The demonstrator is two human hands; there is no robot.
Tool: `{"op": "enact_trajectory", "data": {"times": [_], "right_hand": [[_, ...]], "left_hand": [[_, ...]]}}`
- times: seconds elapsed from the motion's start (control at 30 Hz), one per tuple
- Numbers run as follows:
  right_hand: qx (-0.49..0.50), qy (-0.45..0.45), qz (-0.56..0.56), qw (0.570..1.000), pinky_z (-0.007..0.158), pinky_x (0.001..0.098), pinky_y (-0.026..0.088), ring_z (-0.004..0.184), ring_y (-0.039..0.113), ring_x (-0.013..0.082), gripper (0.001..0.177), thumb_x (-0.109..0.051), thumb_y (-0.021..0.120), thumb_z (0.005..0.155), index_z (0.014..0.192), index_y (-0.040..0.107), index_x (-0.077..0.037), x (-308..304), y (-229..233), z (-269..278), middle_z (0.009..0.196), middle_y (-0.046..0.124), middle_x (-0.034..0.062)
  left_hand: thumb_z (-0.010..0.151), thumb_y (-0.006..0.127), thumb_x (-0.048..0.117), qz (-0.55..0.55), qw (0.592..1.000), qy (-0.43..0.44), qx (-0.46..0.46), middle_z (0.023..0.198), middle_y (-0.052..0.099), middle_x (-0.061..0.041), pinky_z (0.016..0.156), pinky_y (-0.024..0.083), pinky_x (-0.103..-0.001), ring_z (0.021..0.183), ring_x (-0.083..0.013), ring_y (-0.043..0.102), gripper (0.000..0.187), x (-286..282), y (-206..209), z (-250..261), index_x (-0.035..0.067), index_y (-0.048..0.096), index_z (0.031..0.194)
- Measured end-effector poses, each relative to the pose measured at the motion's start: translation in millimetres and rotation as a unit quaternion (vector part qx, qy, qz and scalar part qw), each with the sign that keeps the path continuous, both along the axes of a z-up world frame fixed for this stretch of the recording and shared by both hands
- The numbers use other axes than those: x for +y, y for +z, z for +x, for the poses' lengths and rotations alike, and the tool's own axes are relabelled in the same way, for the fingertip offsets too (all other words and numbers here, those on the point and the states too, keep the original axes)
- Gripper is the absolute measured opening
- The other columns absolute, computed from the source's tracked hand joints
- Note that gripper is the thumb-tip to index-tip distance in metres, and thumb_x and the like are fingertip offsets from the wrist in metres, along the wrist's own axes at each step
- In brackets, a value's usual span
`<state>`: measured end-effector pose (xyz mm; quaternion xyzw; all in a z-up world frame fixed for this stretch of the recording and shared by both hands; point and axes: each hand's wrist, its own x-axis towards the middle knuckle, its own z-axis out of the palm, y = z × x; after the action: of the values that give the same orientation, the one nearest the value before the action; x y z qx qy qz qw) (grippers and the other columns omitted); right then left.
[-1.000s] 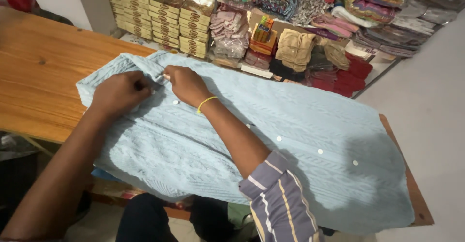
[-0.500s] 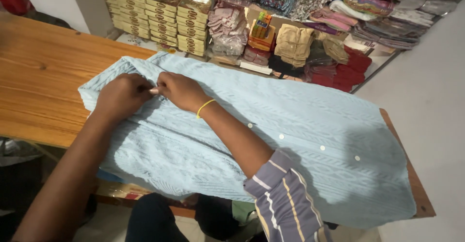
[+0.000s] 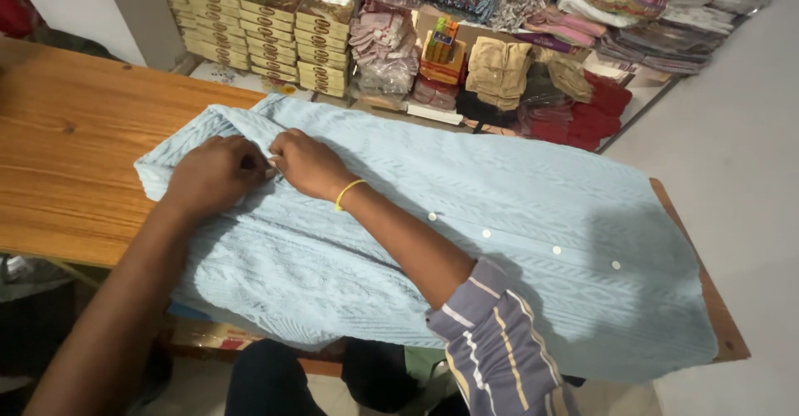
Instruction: The recorder buttons and folds multiple shirts on a wooden table in a garment workshop.
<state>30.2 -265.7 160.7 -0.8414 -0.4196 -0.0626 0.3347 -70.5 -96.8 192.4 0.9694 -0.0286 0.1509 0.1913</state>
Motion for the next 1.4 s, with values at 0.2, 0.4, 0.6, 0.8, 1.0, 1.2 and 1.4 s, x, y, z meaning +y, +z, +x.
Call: {"op": "enact_trajectory", "data": {"times": [0.2, 0.4, 0.6, 0.8, 1.0, 1.2, 1.4], "right_hand": [[0.083, 0.006, -0.035, 0.996, 0.075, 0.043, 0.053, 0.078, 0.07, 0.0326, 0.027, -0.027, 0.071, 0.092, 0.095, 0.071, 0.0, -1.0, -0.7, 17.1, 0.083, 0.073, 0.0168], [0.174, -0.009, 0.018, 0.985, 0.071, 0.0415, 0.056, 0.075, 0.074, 0.0312, 0.017, -0.018, 0.069, 0.088, 0.096, 0.071, -0.003, -1.0, -3.1, 22.4, 0.084, 0.076, 0.0151], [0.05, 0.022, -0.002, 0.999, 0.084, 0.0448, 0.054, 0.098, 0.071, 0.04, 0.019, -0.007, 0.062, 0.09, 0.106, 0.07, -0.001, 4.0, -23.1, 42.8, 0.102, 0.073, 0.023], [0.008, 0.023, 0.078, 0.997, 0.085, 0.0418, 0.056, 0.095, 0.073, 0.0369, 0.025, -0.004, 0.063, 0.079, 0.099, 0.077, -0.004, 13.4, -35.8, 52.1, 0.098, 0.076, 0.0206], [0.124, 0.007, 0.064, 0.99, 0.071, 0.0363, 0.058, 0.074, 0.075, 0.022, 0.014, -0.01, 0.07, 0.083, 0.091, 0.079, -0.004, 5.2, -18.5, 48.6, 0.086, 0.079, 0.0148], [0.3, 0.092, 0.111, 0.943, 0.057, 0.0288, 0.057, 0.061, 0.069, 0.0107, 0.008, -0.004, 0.072, 0.089, 0.093, 0.076, 0.002, 8.7, -49.7, 77.6, 0.076, 0.075, 0.0064], [0.357, 0.095, 0.118, 0.922, 0.051, 0.0263, 0.052, 0.057, 0.065, 0.0099, 0.009, -0.003, 0.074, 0.088, 0.095, 0.075, 0.004, -3.4, -28.7, 60.5, 0.075, 0.074, 0.0056]], "left_hand": [[0.086, 0.075, 0.038, 0.033, 0.998, -0.004, -0.06, 0.094, 0.074, -0.007, 0.084, 0.054, -0.044, 0.097, -0.0312, 0.066, 0.024, 1.1, -12.9, 5.3, 0.014, 0.076, 0.087], [0.082, 0.078, 0.047, 0.176, 0.979, 0.073, -0.075, 0.103, 0.072, -0.007, 0.088, 0.054, -0.045, 0.108, -0.0293, 0.065, 0.025, -25.6, 23.9, -6.6, 0.023, 0.084, 0.089], [0.085, 0.07, 0.018, 0.321, 0.936, 0.146, 0.026, 0.113, 0.073, -0.014, 0.063, 0.062, -0.036, 0.088, -0.0268, 0.077, 0.02, -68.6, 15.7, 19.3, 0.012, 0.081, 0.101], [0.095, 0.065, 0.019, 0.161, 0.968, 0.188, 0.036, 0.105, 0.077, -0.017, 0.069, 0.062, -0.047, 0.092, -0.0356, 0.077, 0.021, -60.2, -11.8, 18.0, 0.005, 0.079, 0.1], [0.098, 0.067, 0.048, 0.004, 0.971, 0.185, 0.148, 0.089, 0.081, -0.025, 0.087, 0.058, -0.043, 0.094, -0.0377, 0.076, 0.055, -54.6, 29.5, 1.5, -0.004, 0.079, 0.086], [0.066, 0.08, 0.027, 0.205, 0.971, 0.015, 0.119, 0.083, 0.075, -0.017, 0.07, 0.059, -0.043, 0.078, -0.0338, 0.071, 0.024, -9.9, -3.1, 32.3, 0.009, 0.08, 0.082], [0.097, 0.066, 0.015, -0.392, 0.901, 0.128, 0.134, 0.065, 0.069, -0.013, 0.048, 0.05, -0.032, 0.052, -0.0203, 0.065, 0.028, -8.7, -13.2, 25.6, -0.006, 0.074, 0.079]]}}
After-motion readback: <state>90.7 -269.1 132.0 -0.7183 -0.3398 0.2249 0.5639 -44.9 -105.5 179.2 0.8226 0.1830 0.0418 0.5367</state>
